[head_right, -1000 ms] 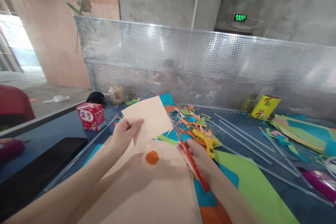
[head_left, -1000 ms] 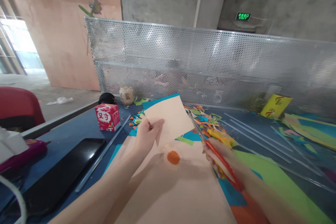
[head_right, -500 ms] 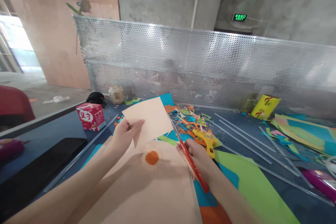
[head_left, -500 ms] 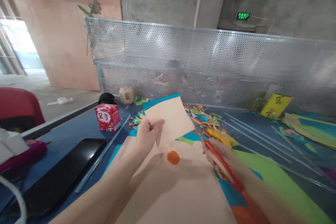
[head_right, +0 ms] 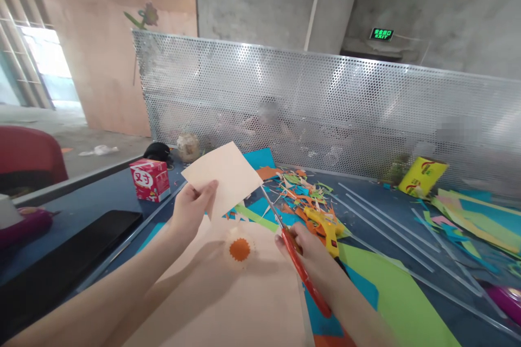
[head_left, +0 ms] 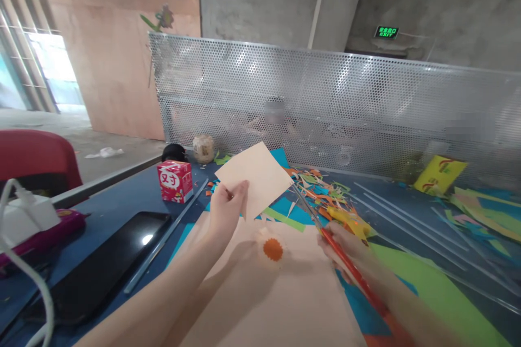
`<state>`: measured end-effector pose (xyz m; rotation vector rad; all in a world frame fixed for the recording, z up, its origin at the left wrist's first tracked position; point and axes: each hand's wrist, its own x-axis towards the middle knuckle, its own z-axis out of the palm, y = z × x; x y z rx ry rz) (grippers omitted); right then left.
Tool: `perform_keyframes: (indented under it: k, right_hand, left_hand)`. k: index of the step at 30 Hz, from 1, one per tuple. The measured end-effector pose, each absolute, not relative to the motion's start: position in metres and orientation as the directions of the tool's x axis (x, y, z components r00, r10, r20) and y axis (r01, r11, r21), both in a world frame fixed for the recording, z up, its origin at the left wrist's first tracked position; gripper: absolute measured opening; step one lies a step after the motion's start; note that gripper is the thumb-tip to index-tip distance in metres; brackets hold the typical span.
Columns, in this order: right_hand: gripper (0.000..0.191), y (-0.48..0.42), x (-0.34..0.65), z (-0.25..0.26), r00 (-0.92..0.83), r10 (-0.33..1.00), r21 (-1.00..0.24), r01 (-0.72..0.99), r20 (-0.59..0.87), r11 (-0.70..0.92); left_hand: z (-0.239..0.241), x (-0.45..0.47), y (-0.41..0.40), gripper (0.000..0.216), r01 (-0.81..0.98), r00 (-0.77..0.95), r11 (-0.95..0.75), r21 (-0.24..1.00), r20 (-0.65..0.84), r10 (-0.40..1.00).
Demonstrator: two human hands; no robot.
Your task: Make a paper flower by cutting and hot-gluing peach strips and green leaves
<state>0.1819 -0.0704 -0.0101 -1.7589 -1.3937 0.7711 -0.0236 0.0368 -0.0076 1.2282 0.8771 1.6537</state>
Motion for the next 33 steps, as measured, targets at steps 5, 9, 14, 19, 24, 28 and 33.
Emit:
perform_keyframes:
  k: [5, 9, 14, 19, 24, 28, 33]
  right_hand:
    - [0.024, -0.084, 0.171, -0.005, 0.181, 0.983, -0.81, 0.582, 0.039, -0.075]
    - [0.024, -0.082, 0.171, -0.005, 0.175, 0.979, -0.788, 0.615, 0.099, -0.031]
    - [0.025, -0.085, 0.173, -0.003, 0.092, 0.98, -0.737, 0.672, 0.174, 0.068]
    - [0.02, -0.089, 0.171, 0.007, 0.011, 0.99, -0.719, 0.688, 0.141, 0.095]
    - [0.019, -0.092, 0.17, 0.01, 0.064, 0.987, -0.69, 0.721, 0.148, 0.057]
    - [0.018, -0.093, 0.169, 0.01, 0.063, 0.992, -0.707, 0.707, 0.108, 0.032]
    - [0.022, -0.092, 0.168, 0.008, 0.103, 0.977, -0.683, 0.729, 0.187, 0.054]
  left_hand:
    - [-0.007, -0.022, 0.035, 0.038, -0.239, -0.16, -0.363, 0.9, 0.332, 0.929]
    - [-0.003, -0.021, 0.034, 0.034, -0.341, -0.175, -0.345, 0.874, 0.302, 0.937]
    - [0.001, -0.021, 0.031, 0.032, -0.351, -0.17, -0.33, 0.877, 0.287, 0.943]
    - [0.005, -0.018, 0.022, 0.032, -0.34, -0.101, -0.319, 0.885, 0.303, 0.948]
    - [0.006, -0.018, 0.019, 0.034, -0.364, -0.087, -0.329, 0.872, 0.32, 0.944]
    - [0.007, -0.018, 0.018, 0.036, -0.336, -0.113, -0.314, 0.888, 0.293, 0.949]
    - [0.009, -0.019, 0.017, 0.033, -0.276, -0.124, -0.334, 0.901, 0.311, 0.942]
